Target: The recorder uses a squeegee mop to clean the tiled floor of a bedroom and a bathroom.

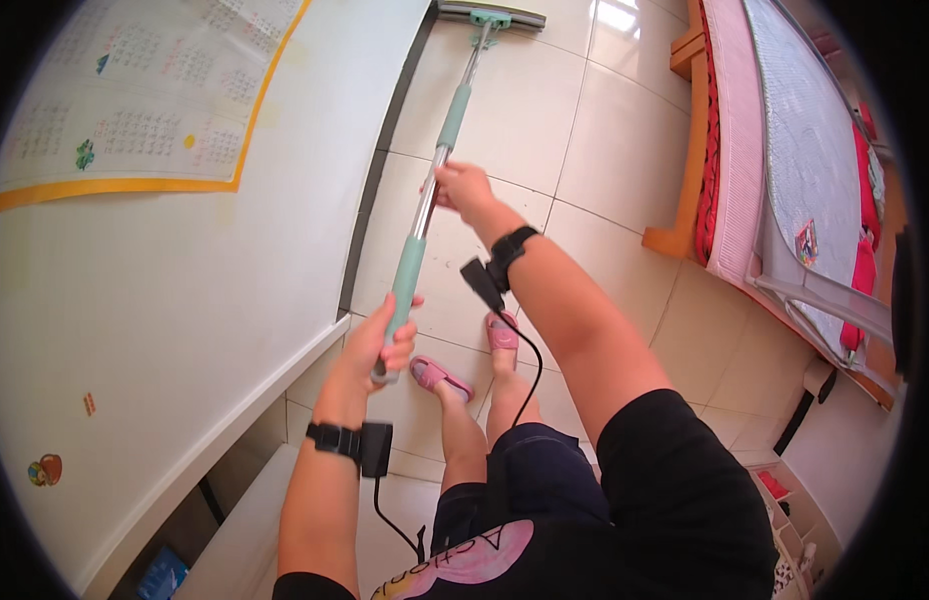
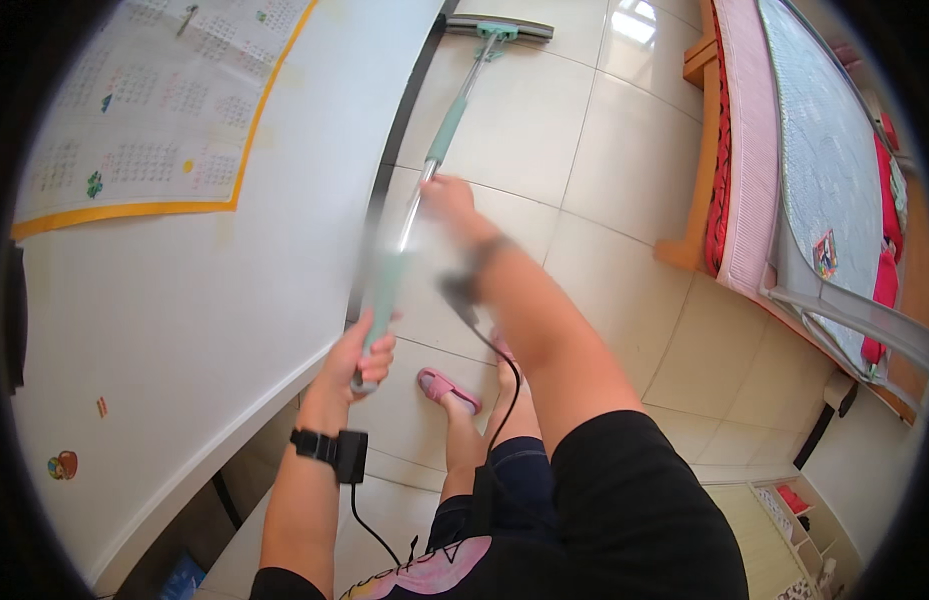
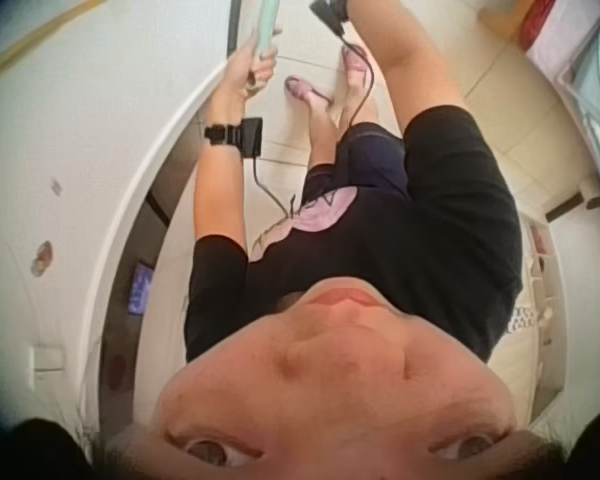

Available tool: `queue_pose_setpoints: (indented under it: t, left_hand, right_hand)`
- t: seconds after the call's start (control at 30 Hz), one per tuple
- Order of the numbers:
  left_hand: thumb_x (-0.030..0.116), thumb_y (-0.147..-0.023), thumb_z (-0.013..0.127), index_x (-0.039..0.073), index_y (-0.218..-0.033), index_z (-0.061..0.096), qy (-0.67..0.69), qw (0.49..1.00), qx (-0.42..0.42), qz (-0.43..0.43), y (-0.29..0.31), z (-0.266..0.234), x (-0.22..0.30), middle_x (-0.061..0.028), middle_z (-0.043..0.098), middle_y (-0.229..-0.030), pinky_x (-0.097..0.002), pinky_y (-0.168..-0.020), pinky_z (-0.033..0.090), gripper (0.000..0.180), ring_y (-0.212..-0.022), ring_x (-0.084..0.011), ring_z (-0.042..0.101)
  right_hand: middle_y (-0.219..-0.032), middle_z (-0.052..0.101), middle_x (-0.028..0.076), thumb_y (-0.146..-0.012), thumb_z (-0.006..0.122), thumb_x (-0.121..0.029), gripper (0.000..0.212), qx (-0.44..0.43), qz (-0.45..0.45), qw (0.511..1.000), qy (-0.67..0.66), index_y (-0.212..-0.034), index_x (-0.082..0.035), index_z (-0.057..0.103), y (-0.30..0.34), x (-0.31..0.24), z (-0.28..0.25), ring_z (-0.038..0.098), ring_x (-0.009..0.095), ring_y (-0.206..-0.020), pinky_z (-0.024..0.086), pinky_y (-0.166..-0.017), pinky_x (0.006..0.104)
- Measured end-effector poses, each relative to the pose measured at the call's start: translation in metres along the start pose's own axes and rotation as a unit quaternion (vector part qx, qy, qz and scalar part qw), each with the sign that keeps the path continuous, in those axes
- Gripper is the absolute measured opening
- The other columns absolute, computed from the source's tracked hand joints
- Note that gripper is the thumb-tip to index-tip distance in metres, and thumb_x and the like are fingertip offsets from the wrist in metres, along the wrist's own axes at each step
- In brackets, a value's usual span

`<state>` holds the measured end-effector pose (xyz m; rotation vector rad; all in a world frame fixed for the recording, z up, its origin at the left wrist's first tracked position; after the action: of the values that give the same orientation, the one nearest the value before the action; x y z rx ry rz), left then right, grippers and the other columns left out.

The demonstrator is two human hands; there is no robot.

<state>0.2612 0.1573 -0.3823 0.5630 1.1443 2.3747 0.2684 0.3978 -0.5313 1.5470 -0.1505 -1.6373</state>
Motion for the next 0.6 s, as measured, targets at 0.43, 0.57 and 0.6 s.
queue_pose_setpoints:
  t: [0.43, 0.57, 0.6]
  left_hand:
    - [0.046, -0.094, 0.031, 0.010, -0.102, 0.048, -0.030, 0.892, 0.264, -0.366, 0.428, -0.092, -0.278, -0.0013, 0.043, -0.058, -0.0250, -0.047, 0.037, 0.041, -0.050, -0.0126, 0.045]
    - [0.045, -0.094, 0.031, 0.009, -0.092, 0.048, -0.122, 0.864, 0.310, -0.377, 0.444, -0.087, -0.273, -0.0022, 0.045, -0.057, -0.0257, -0.046, 0.037, 0.041, -0.049, -0.0130, 0.046]
    - [0.045, -0.095, 0.030, 0.009, -0.090, 0.048, -0.142, 0.868, 0.301, -0.369, 0.430, -0.087, -0.266, -0.0024, 0.045, -0.057, -0.0259, -0.045, 0.037, 0.041, -0.048, -0.0131, 0.046]
  right_hand:
    - [-0.065, 0.056, 0.008, -0.084, 0.052, -0.012, 0.011, -0.160, 0.539, 0.796, -0.225, -0.078, -0.003, 0.055, 0.372, 0.303, 0.180, 0.057, 0.022, -0.063, 0.047, -0.057, 0.0332]
    - [-0.064, 0.054, 0.011, -0.084, 0.052, -0.013, 0.016, -0.181, 0.551, 0.804, -0.130, -0.073, -0.002, 0.054, 0.382, 0.287, 0.190, 0.054, 0.024, -0.056, 0.048, -0.051, 0.0361]
    - [-0.064, 0.054, 0.011, -0.082, 0.054, -0.010, 0.011, -0.245, 0.526, 0.810, -0.085, -0.075, -0.002, 0.054, 0.351, 0.282, 0.175, 0.054, 0.024, -0.055, 0.048, -0.050, 0.0374]
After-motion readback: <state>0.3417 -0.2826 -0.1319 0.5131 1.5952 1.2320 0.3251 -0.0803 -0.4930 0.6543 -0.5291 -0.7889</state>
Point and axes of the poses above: each hand's wrist, its own y-axis away from the middle knuckle, its own z-axis out of the palm, x = y × z, the point moved 9 cm from there along -y, towards the middle knuckle
